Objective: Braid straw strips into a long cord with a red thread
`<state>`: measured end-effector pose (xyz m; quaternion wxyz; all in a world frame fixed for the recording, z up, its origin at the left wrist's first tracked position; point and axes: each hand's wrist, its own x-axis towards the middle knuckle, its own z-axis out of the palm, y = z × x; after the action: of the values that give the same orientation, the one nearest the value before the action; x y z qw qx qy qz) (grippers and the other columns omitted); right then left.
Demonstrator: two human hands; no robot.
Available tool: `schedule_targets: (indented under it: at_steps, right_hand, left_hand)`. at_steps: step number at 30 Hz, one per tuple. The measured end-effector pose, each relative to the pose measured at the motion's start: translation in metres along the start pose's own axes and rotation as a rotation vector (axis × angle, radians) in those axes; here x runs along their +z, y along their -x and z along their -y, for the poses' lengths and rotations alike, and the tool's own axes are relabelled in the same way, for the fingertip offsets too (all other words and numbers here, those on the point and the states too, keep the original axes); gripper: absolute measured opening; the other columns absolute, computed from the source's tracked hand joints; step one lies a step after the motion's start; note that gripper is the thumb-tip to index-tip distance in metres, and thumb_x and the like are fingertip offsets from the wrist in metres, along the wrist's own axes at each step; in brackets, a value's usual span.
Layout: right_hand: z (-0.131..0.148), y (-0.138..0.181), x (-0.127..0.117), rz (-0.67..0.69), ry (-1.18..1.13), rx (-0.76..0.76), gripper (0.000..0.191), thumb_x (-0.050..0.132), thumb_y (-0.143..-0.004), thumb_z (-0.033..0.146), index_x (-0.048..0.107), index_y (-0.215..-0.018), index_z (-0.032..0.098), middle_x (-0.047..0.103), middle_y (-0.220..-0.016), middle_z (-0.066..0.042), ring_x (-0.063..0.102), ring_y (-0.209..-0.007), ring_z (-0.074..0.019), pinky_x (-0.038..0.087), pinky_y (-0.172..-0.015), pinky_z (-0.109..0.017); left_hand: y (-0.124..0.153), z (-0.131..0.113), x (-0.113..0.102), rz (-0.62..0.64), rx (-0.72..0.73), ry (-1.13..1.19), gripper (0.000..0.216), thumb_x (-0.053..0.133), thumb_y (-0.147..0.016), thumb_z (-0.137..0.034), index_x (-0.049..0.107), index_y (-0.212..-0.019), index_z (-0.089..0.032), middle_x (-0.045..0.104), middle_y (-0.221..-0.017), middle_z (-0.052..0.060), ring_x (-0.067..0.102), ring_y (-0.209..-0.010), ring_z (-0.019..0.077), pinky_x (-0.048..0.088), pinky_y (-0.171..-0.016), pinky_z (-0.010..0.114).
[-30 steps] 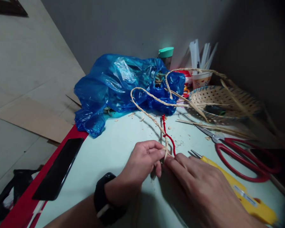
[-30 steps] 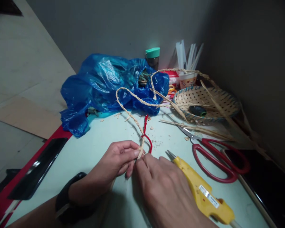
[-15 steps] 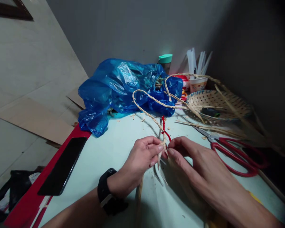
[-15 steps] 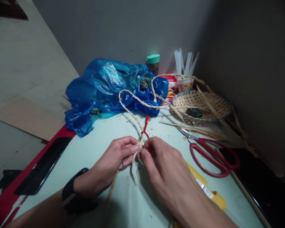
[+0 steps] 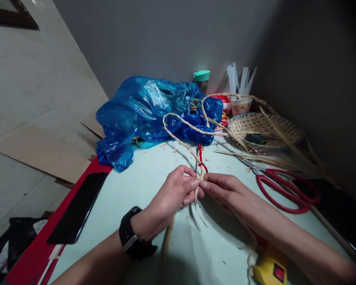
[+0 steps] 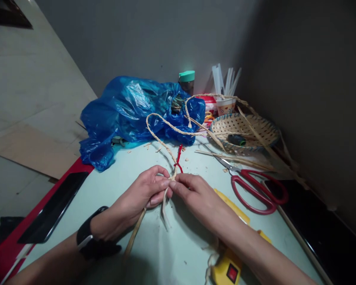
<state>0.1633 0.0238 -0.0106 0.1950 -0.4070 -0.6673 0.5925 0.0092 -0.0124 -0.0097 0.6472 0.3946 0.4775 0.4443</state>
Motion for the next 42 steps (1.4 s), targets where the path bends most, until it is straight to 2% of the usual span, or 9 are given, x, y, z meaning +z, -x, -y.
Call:
schedule_targets:
  at_steps: [7, 11, 17, 22, 27, 30, 33, 38, 42]
  right_hand:
    - [-0.005, 0.000, -0.002, -0.054, -0.058, 0.006, 0.038, 0.046, -0.088, 0.044, 0.060, -0.067, 0.016, 0.037, -0.052, 0.005, 0.028, -0.046, -0.0072, 0.019, -0.044, -0.023]
    - [-0.007, -0.002, 0.000, -0.133, 0.042, -0.038, 0.038, 0.048, -0.086, 0.041, 0.057, -0.059, 0.016, 0.044, -0.051, 0.003, 0.033, -0.047, -0.0085, 0.022, -0.046, -0.024]
    - [-0.005, 0.000, -0.004, -0.125, 0.196, -0.101, 0.036, 0.043, -0.089, 0.036, 0.059, -0.061, 0.019, 0.058, -0.057, 0.001, 0.049, -0.056, -0.0129, 0.033, -0.056, -0.025]
    - [-0.003, 0.003, -0.007, -0.127, 0.346, -0.104, 0.037, 0.042, -0.089, 0.035, 0.060, -0.060, 0.020, 0.061, -0.058, 0.001, 0.051, -0.056, -0.0137, 0.034, -0.057, -0.026]
    - [0.000, 0.005, -0.008, -0.142, 0.430, -0.113, 0.039, 0.041, -0.090, 0.037, 0.059, -0.060, 0.020, 0.060, -0.057, 0.000, 0.052, -0.056, -0.0149, 0.034, -0.058, -0.028]
    - [0.000, 0.004, -0.008, -0.137, 0.429, -0.116, 0.040, 0.040, -0.091, 0.038, 0.059, -0.060, 0.020, 0.060, -0.058, 0.000, 0.052, -0.056, -0.0153, 0.034, -0.059, -0.029]
    - [0.000, 0.004, -0.010, -0.127, 0.425, -0.114, 0.041, 0.039, -0.091, 0.041, 0.060, -0.061, 0.021, 0.061, -0.058, -0.001, 0.052, -0.057, -0.0158, 0.034, -0.059, -0.029]
    - [0.000, 0.004, -0.014, -0.115, 0.390, -0.117, 0.042, 0.039, -0.091, 0.042, 0.060, -0.061, 0.022, 0.061, -0.057, -0.001, 0.050, -0.054, -0.0157, 0.034, -0.057, -0.029]
    - [0.000, 0.005, -0.014, -0.120, 0.371, -0.134, 0.042, 0.040, -0.092, 0.040, 0.058, -0.059, 0.022, 0.059, -0.056, 0.000, 0.047, -0.052, -0.0141, 0.032, -0.054, -0.028]
  left_hand:
    - [0.000, -0.001, -0.002, -0.029, 0.073, -0.296, 0.010, 0.051, -0.082, -0.020, 0.041, -0.086, -0.021, 0.059, -0.057, -0.005, 0.036, -0.040, 0.0056, 0.027, -0.042, 0.018]
    - [0.006, -0.001, 0.003, -0.091, 0.203, -0.647, 0.001, 0.043, -0.088, -0.022, 0.044, -0.088, -0.022, 0.047, -0.045, -0.009, 0.044, -0.042, 0.0097, 0.036, -0.048, 0.021]
    - [0.004, 0.000, 0.003, -0.168, 0.250, -0.864, 0.016, 0.044, -0.089, -0.026, 0.046, -0.074, -0.021, 0.051, -0.058, -0.006, 0.047, -0.054, 0.0098, 0.033, -0.055, 0.022]
    - [0.000, -0.002, -0.006, -0.057, 0.238, -0.778, 0.023, 0.043, -0.091, -0.030, 0.054, -0.073, -0.020, 0.056, -0.065, -0.004, 0.054, -0.066, 0.0107, 0.037, -0.064, 0.022]
    - [0.006, -0.009, -0.014, 0.038, 0.113, -0.744, 0.018, 0.039, -0.092, -0.028, 0.053, -0.082, -0.020, 0.056, -0.070, -0.004, 0.048, -0.063, 0.0100, 0.035, -0.057, 0.022]
    - [0.008, -0.010, -0.014, 0.026, 0.123, -0.714, 0.017, 0.040, -0.090, -0.025, 0.055, -0.084, -0.019, 0.056, -0.068, -0.002, 0.045, -0.060, 0.0096, 0.033, -0.055, 0.022]
    - [0.007, -0.009, -0.012, 0.011, 0.100, -0.540, 0.014, 0.043, -0.089, -0.024, 0.055, -0.086, -0.018, 0.053, -0.065, -0.002, 0.039, -0.053, 0.0077, 0.028, -0.050, 0.021]
    - [0.005, -0.010, -0.012, 0.151, 0.015, -0.095, 0.014, 0.049, -0.087, -0.023, 0.052, -0.100, -0.020, 0.047, -0.064, -0.005, 0.028, -0.047, 0.0042, 0.018, -0.044, 0.019]
    - [0.004, -0.012, -0.015, 0.196, -0.021, 0.027, 0.015, 0.050, -0.088, -0.024, 0.052, -0.103, -0.020, 0.045, -0.063, -0.006, 0.021, -0.045, 0.0024, 0.012, -0.043, 0.019]
